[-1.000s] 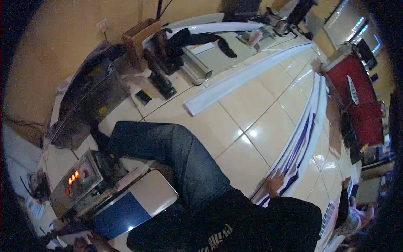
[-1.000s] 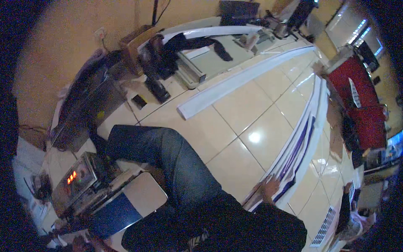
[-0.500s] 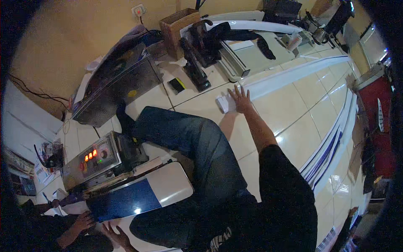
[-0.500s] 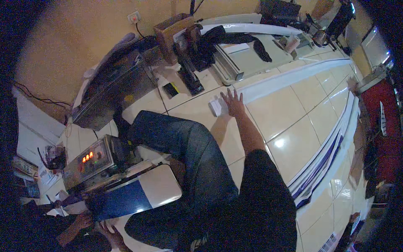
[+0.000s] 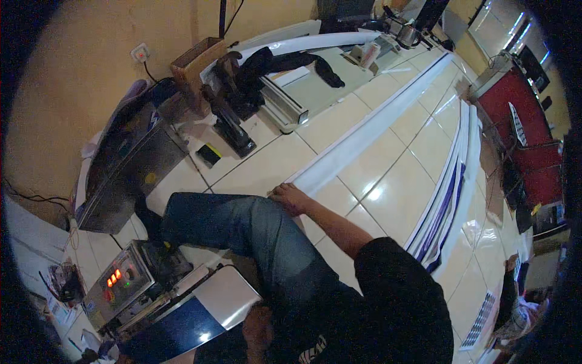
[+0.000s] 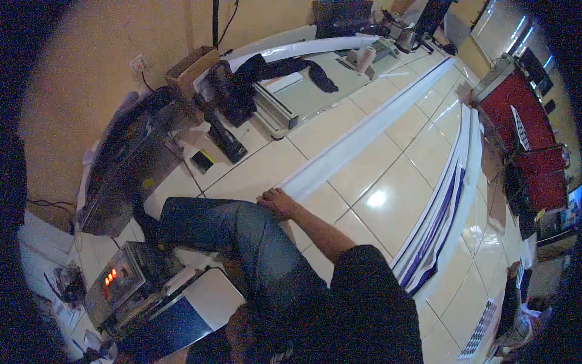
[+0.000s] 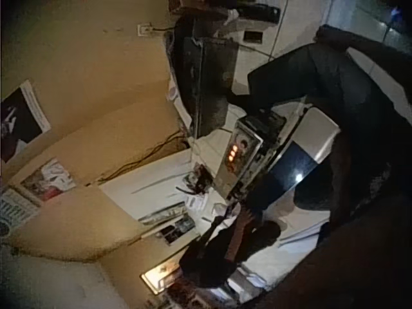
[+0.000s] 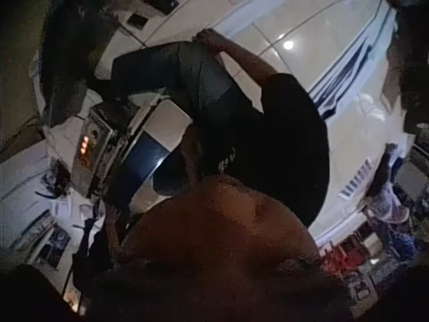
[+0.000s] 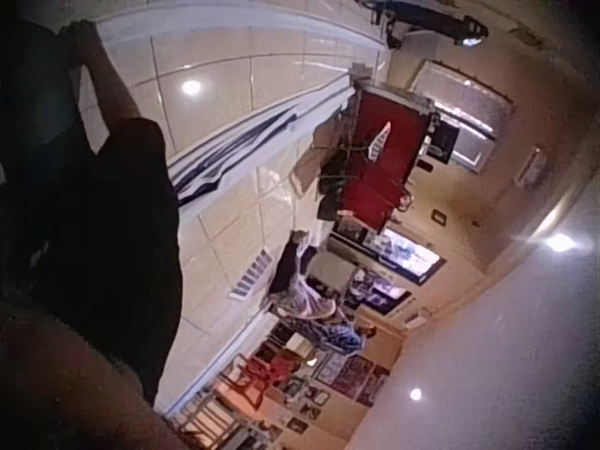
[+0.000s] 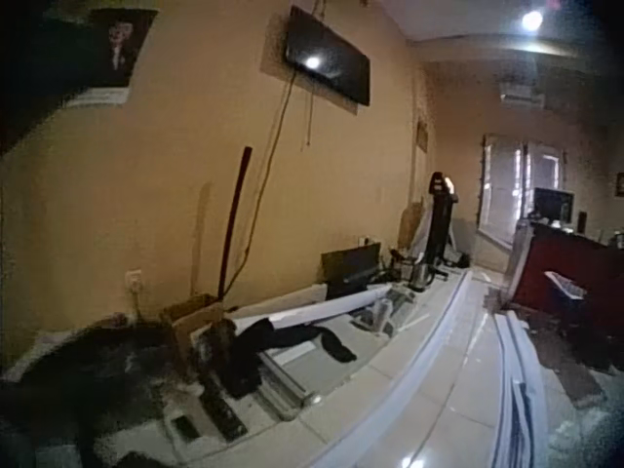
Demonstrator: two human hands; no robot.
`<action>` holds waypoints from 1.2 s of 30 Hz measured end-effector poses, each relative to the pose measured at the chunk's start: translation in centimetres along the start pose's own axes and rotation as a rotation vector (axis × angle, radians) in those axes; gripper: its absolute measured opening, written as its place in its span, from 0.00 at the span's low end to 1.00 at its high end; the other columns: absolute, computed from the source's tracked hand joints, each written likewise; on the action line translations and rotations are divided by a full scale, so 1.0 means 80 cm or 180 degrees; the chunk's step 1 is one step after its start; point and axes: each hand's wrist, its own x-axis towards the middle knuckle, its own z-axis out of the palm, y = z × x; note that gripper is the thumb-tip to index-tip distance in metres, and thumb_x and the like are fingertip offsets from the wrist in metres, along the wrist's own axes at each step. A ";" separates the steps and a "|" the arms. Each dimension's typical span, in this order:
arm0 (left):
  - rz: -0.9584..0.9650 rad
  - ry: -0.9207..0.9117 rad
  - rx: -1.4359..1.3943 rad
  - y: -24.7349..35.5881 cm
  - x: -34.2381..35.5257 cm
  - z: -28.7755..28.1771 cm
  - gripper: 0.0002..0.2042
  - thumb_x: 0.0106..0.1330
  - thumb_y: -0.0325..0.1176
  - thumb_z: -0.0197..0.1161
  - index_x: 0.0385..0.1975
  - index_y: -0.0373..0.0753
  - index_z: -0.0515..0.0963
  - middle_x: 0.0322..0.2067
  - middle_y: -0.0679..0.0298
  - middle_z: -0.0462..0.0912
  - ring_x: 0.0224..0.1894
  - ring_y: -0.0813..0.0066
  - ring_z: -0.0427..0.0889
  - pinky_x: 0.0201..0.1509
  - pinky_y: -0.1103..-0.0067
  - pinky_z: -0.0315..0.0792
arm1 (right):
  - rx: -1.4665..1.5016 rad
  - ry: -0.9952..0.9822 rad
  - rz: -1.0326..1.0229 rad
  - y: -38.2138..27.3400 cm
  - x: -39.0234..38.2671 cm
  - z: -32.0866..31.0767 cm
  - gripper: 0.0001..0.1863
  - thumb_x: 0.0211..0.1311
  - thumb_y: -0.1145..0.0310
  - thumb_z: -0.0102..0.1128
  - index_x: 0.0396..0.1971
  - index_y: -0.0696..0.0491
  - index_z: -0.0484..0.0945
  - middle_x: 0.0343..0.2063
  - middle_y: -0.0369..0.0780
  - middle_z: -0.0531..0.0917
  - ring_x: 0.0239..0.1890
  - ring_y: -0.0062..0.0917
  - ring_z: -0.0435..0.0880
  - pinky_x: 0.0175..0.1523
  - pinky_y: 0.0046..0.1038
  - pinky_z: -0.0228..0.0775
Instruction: Using a continuous band sealer to seal the edges of long printed vinyl banners on the floor of a print shop.
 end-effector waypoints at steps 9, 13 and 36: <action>-0.0653 0.0304 -0.0112 -0.001 -0.011 -0.032 0.05 0.63 0.26 0.57 0.34 0.34 0.79 0.39 0.52 0.84 0.45 0.55 0.84 0.52 0.66 0.76 | 0.0107 0.0667 0.0640 0.049 -0.006 -0.056 0.53 0.10 0.36 0.77 0.50 0.43 0.77 0.45 0.43 0.78 0.53 0.43 0.73 0.61 0.44 0.59; -0.0699 0.0615 -0.0531 -0.001 -0.014 -0.007 0.06 0.62 0.26 0.59 0.37 0.34 0.79 0.36 0.53 0.85 0.43 0.56 0.84 0.51 0.67 0.76 | 0.0125 0.0402 0.0783 0.096 -0.057 -0.078 0.44 0.31 0.37 0.73 0.51 0.46 0.75 0.48 0.43 0.77 0.54 0.41 0.72 0.60 0.44 0.59; -0.1661 -0.0548 -0.0593 -0.087 0.343 0.357 0.26 0.59 0.29 0.58 0.59 0.29 0.63 0.55 0.35 0.68 0.59 0.42 0.69 0.63 0.60 0.64 | -0.0667 0.1448 0.3099 0.055 -0.064 -0.013 0.27 0.65 0.50 0.47 0.58 0.50 0.68 0.65 0.45 0.63 0.70 0.43 0.54 0.64 0.68 0.38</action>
